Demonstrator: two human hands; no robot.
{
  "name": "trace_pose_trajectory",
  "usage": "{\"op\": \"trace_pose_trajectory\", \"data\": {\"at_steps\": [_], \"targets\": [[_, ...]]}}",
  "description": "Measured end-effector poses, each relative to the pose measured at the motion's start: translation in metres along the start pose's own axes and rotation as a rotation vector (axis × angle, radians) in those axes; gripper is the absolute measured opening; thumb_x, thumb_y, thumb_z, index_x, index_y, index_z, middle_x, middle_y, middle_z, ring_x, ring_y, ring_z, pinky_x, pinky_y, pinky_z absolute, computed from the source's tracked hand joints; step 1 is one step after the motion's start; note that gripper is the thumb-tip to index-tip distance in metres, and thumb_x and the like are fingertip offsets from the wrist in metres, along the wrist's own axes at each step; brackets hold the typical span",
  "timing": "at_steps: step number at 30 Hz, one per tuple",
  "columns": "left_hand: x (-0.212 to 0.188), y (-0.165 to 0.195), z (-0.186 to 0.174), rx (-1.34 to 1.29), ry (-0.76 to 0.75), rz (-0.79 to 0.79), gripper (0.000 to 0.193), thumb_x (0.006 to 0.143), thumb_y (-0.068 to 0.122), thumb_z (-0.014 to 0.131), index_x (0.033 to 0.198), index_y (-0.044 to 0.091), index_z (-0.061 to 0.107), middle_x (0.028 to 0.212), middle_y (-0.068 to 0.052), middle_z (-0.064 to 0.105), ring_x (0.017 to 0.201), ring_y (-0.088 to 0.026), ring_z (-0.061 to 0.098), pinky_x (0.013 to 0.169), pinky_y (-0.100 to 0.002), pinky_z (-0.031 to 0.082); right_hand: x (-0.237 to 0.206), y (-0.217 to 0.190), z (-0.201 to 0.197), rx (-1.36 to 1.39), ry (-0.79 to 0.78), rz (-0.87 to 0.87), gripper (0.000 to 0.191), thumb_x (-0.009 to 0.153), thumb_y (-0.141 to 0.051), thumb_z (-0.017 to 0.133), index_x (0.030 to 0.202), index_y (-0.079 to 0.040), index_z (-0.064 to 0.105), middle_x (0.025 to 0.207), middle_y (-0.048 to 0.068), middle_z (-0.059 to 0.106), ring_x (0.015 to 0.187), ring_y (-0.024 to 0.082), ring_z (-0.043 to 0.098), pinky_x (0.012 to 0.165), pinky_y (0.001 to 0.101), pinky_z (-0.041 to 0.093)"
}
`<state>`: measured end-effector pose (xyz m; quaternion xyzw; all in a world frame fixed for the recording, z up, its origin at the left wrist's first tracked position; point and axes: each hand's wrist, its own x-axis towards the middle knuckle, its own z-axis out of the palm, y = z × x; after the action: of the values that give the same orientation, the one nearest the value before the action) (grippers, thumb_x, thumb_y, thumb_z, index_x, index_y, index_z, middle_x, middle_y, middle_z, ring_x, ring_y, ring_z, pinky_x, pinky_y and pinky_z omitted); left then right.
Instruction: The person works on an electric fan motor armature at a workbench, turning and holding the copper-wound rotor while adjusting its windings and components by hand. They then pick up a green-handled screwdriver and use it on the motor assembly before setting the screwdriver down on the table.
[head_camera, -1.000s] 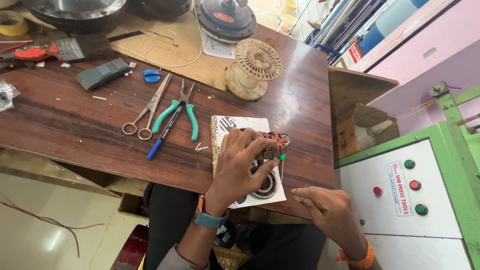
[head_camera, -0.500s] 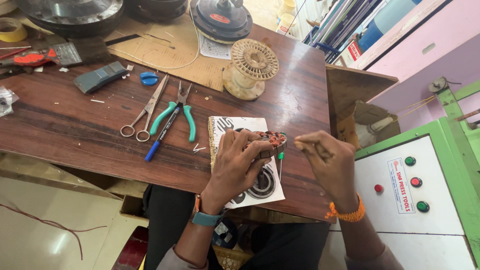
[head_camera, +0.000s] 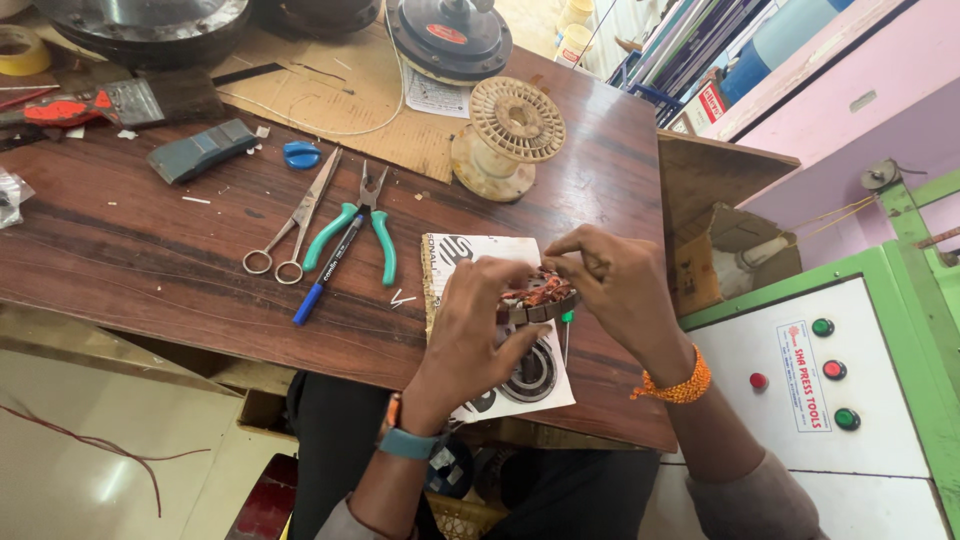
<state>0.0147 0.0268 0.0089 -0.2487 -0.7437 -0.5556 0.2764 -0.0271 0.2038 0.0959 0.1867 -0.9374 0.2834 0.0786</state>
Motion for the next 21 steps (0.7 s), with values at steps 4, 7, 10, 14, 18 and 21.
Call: {"op": "trace_pose_trajectory", "data": {"at_steps": [4, 7, 10, 14, 18, 21], "targets": [[0.005, -0.002, -0.01, -0.501, -0.088, -0.391, 0.105, 0.088, 0.02, 0.075, 0.162, 0.008, 0.002, 0.132, -0.015, 0.064, 0.109, -0.022, 0.069, 0.097, -0.037, 0.054, 0.004, -0.004, 0.007, 0.012, -0.015, -0.103, 0.01, 0.092, -0.014, 0.075, 0.098, -0.006, 0.074, 0.067, 0.008, 0.071, 0.054, 0.008, 0.065, 0.05, 0.0267, 0.048], [0.01, -0.005, -0.009, -0.613, -0.083, -0.558, 0.102, 0.093, 0.02, 0.069, 0.165, 0.007, -0.002, 0.119, -0.017, 0.076, 0.108, -0.019, 0.074, 0.099, -0.036, 0.054, 0.006, -0.007, 0.01, 0.041, -0.007, -0.167, 0.01, 0.093, -0.013, 0.073, 0.099, -0.005, 0.073, 0.074, 0.008, 0.074, 0.061, 0.009, 0.071, 0.053, 0.0266, 0.052], [0.013, -0.009, -0.009, -0.823, -0.073, -0.61, 0.104, 0.091, 0.014, 0.07, 0.166, 0.007, -0.001, 0.107, -0.018, 0.078, 0.104, -0.019, 0.074, 0.098, -0.035, 0.054, 0.006, -0.011, 0.011, 0.011, 0.015, -0.201, 0.009, 0.092, -0.011, 0.073, 0.099, -0.005, 0.073, 0.076, 0.009, 0.074, 0.062, 0.011, 0.072, 0.055, 0.0271, 0.053], [0.012, -0.011, -0.009, -0.883, -0.069, -0.616, 0.104, 0.088, 0.008, 0.072, 0.166, 0.009, 0.003, 0.095, -0.01, 0.072, 0.087, -0.013, 0.066, 0.083, -0.029, 0.053, 0.0, -0.017, 0.011, 0.018, 0.053, -0.262, 0.01, 0.092, -0.01, 0.074, 0.101, -0.005, 0.073, 0.08, 0.008, 0.073, 0.064, 0.009, 0.071, 0.055, 0.0256, 0.053], [0.009, -0.009, -0.008, -0.83, -0.025, -0.608, 0.092, 0.09, 0.008, 0.069, 0.162, 0.01, 0.011, 0.091, -0.001, 0.07, 0.083, -0.005, 0.065, 0.077, -0.021, 0.053, -0.016, -0.02, 0.007, -0.03, 0.099, -0.317, 0.012, 0.087, -0.011, 0.081, 0.094, -0.005, 0.073, 0.071, 0.006, 0.064, 0.052, 0.011, 0.053, 0.05, 0.0288, 0.042], [0.007, -0.01, -0.009, -0.819, -0.034, -0.588, 0.081, 0.092, 0.005, 0.069, 0.16, 0.007, 0.025, 0.092, -0.002, 0.068, 0.077, -0.004, 0.058, 0.069, -0.022, 0.048, -0.036, -0.021, 0.011, -0.013, 0.1, -0.343, 0.013, 0.085, -0.011, 0.082, 0.091, -0.005, 0.072, 0.069, 0.004, 0.061, 0.051, 0.008, 0.051, 0.048, 0.0271, 0.04]]}}
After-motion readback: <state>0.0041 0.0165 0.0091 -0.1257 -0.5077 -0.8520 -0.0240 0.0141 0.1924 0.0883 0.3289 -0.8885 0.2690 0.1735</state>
